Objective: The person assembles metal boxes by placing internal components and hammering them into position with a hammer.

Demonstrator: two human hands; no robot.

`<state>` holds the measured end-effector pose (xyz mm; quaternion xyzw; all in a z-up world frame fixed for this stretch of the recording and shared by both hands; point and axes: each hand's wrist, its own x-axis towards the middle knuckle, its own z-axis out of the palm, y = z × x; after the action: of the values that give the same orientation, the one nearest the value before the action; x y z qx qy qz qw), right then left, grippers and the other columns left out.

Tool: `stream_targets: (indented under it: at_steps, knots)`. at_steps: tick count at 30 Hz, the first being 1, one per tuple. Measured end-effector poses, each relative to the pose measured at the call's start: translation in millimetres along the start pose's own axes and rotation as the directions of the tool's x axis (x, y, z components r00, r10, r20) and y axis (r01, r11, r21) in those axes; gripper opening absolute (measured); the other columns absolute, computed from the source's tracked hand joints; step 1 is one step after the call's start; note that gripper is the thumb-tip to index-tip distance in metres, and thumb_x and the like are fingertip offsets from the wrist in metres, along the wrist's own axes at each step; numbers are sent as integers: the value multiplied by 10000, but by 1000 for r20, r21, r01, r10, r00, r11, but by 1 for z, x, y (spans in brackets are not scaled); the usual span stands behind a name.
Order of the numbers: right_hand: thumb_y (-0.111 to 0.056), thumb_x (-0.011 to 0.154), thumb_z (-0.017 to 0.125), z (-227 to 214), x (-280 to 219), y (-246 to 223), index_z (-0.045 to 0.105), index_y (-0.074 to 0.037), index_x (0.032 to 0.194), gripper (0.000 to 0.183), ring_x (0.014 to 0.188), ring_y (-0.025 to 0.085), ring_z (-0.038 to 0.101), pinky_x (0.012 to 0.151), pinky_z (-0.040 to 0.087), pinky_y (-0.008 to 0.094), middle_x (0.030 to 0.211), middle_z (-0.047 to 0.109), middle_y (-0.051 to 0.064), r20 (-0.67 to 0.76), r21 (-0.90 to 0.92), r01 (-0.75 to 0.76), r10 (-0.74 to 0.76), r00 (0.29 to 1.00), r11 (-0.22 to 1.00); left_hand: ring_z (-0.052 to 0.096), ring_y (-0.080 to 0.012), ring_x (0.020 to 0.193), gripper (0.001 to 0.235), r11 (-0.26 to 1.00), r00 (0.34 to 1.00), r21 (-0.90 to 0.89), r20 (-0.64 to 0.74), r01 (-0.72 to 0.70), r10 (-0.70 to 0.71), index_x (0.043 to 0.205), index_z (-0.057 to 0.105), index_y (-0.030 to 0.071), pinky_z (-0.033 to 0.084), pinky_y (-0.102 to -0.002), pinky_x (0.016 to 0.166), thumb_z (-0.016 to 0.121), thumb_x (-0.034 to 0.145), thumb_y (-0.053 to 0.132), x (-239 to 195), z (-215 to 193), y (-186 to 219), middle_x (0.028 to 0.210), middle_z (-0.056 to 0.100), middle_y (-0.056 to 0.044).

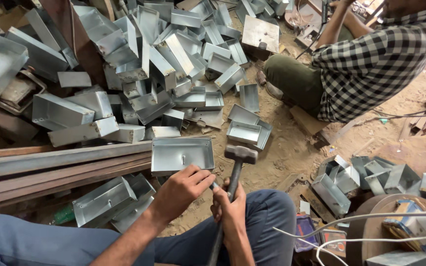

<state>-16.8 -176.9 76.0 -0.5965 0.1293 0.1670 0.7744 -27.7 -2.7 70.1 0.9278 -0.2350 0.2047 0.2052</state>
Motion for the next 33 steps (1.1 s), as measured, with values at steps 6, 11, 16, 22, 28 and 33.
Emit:
stream_targets:
  at_steps: [6, 11, 16, 22, 28, 33]
  knots:
    - [-436, 986, 600, 2, 0, 1, 460, -61, 1003, 401, 387, 84, 424, 357, 358, 228, 646, 523, 42, 113, 116, -14, 1, 994, 993, 734, -260, 997, 203, 994, 988, -1, -112, 111, -111, 1123, 713, 42, 650, -306, 821, 739, 924, 20, -15, 16, -24, 1042, 730, -116]
    - [-479, 1002, 557, -7, 5, 1, 427, -76, 997, 423, 382, 88, 425, 350, 363, 238, 638, 508, 47, 101, 139, -38, 24, 995, 990, 732, -305, 913, 341, 843, 864, -275, -75, 462, -498, 1196, 709, 69, 653, -331, 634, 742, 856, 57, 2, -13, -33, 1131, 701, -199]
    - [-495, 1004, 509, -13, 3, -6, 476, -94, 1089, 411, 403, 59, 400, 353, 343, 220, 635, 464, 9, 7, 165, 14, -15, 1000, 986, 770, -259, 883, 175, 694, 767, -505, -93, 513, -635, 1055, 700, 64, 561, -421, 738, 750, 943, 189, 20, -43, -67, 929, 770, -112]
    - [-458, 1031, 541, -10, 4, -8, 433, -80, 986, 396, 415, 41, 389, 361, 344, 209, 660, 458, 1, 85, 204, 87, -106, 991, 975, 764, -248, 819, 234, 682, 773, -436, 51, 587, -632, 1014, 728, 47, 573, -394, 726, 798, 854, 204, 23, -33, -86, 896, 777, -114]
    - [-423, 1021, 540, -9, 6, -8, 432, -99, 955, 347, 388, 47, 380, 349, 345, 211, 622, 444, 5, 60, 157, 49, -59, 996, 986, 775, -204, 835, 252, 666, 751, -362, 185, 652, -634, 1038, 744, 84, 616, -362, 756, 793, 846, 240, 23, -4, -84, 928, 793, -84]
    - [-396, 1033, 542, -13, 6, -7, 414, -92, 925, 347, 385, 56, 388, 346, 350, 221, 621, 450, 4, 41, 157, 40, -47, 998, 987, 752, -238, 839, 265, 744, 795, -279, 180, 607, -580, 1017, 721, 34, 606, -394, 745, 803, 853, 226, 19, 7, -81, 932, 771, -123]
